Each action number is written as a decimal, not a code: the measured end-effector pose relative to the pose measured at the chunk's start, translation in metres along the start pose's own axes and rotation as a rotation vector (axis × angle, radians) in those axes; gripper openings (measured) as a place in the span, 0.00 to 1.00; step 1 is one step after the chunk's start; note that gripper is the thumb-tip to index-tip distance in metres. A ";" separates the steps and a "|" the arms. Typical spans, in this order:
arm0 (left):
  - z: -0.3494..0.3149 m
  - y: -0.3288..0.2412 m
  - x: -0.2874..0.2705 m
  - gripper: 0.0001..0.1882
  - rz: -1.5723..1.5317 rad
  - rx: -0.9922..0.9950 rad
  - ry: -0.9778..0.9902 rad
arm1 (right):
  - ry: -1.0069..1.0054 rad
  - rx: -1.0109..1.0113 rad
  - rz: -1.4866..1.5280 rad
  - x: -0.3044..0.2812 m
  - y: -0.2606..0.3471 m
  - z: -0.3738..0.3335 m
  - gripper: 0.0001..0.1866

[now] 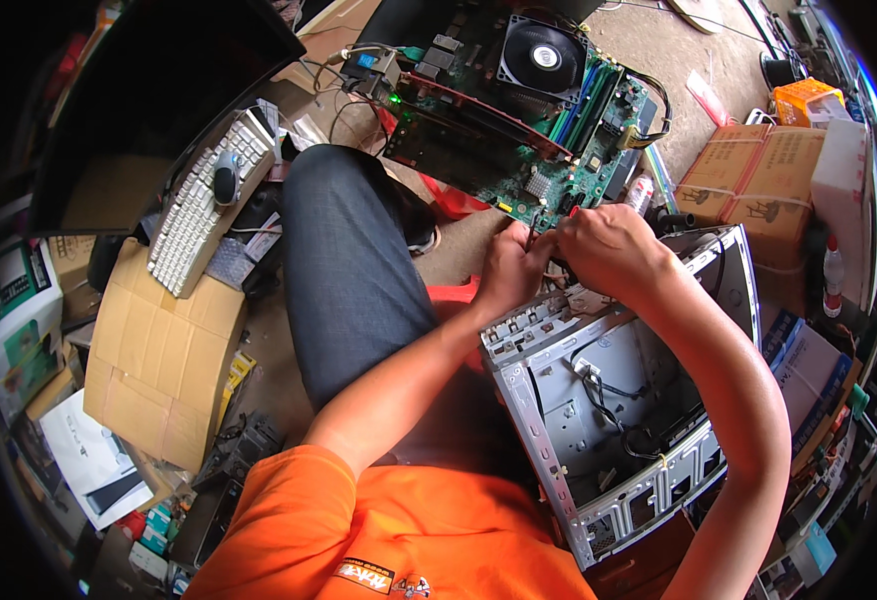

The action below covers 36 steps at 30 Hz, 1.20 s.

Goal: The person assembles a desktop computer by connecting various cables to the motherboard and placing it into the computer case. They handle the motherboard, power supply, and case, using a screwdriver to secure components.

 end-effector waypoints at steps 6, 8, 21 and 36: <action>0.001 -0.002 0.000 0.17 -0.047 0.015 -0.010 | -0.024 -0.006 0.024 -0.006 0.003 0.001 0.05; 0.000 -0.004 -0.002 0.19 0.001 0.068 -0.034 | -0.009 -0.002 0.033 -0.008 0.003 0.004 0.05; 0.000 0.002 0.002 0.14 -0.107 0.075 -0.046 | 0.060 0.052 0.167 -0.006 -0.005 0.003 0.14; 0.003 -0.001 -0.005 0.17 0.105 0.014 -0.013 | -0.032 0.003 0.146 -0.011 0.000 0.004 0.07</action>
Point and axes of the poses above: each hand's wrist, its own z-axis towards the middle knuckle, its own x-axis out of the palm, y = z × x, the point moved 5 cm from there along z, towards the middle knuckle, and after that the axes turned 11 degrees about z, right-handed, at the moved point
